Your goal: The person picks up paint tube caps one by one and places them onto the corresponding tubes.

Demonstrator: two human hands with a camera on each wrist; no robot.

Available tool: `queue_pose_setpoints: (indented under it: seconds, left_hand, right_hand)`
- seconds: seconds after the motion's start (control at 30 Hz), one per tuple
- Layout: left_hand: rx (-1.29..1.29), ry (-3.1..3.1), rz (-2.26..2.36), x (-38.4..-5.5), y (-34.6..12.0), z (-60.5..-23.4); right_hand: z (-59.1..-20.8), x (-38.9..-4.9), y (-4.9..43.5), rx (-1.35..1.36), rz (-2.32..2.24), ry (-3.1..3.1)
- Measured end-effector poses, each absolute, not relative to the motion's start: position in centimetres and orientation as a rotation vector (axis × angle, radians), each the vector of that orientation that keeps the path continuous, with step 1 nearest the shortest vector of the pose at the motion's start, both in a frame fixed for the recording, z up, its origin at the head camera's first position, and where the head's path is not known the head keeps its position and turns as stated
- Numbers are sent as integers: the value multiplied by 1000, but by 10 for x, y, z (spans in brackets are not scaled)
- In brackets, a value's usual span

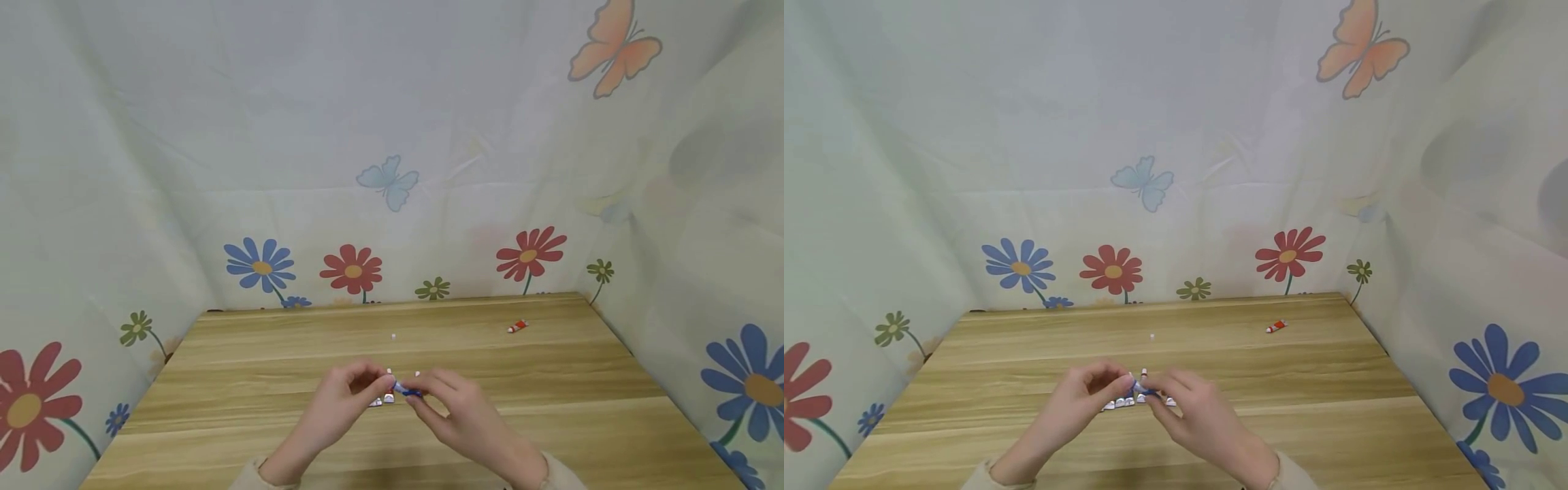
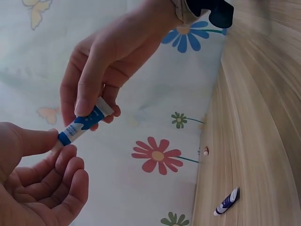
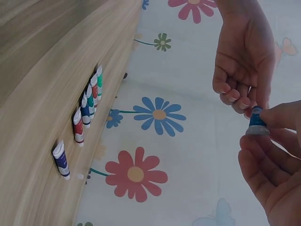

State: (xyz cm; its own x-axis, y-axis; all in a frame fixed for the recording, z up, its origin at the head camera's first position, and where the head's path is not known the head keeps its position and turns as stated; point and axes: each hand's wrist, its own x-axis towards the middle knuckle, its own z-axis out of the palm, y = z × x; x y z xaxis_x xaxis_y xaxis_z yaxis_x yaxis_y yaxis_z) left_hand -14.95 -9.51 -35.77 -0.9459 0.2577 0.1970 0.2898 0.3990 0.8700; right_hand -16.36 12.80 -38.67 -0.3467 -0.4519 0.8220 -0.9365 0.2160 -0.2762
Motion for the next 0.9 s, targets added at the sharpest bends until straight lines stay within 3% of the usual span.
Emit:
queue_pose_setpoints:
  seconds: [0.33,0.6,0.9]
  left_hand:
    - [-589,-2553,-1639,-143,-94,-352]
    - [-790,-2463,-1493,-141,-95,-347]
    - [-958,-2383,-1296,-146,-95,-349]
  right_hand:
    - [-390,-160,130,1218,1478,-2099]
    - [-382,-162,139,1172,2155,-2203]
    - [-379,-172,144,1122,2481,-2149]
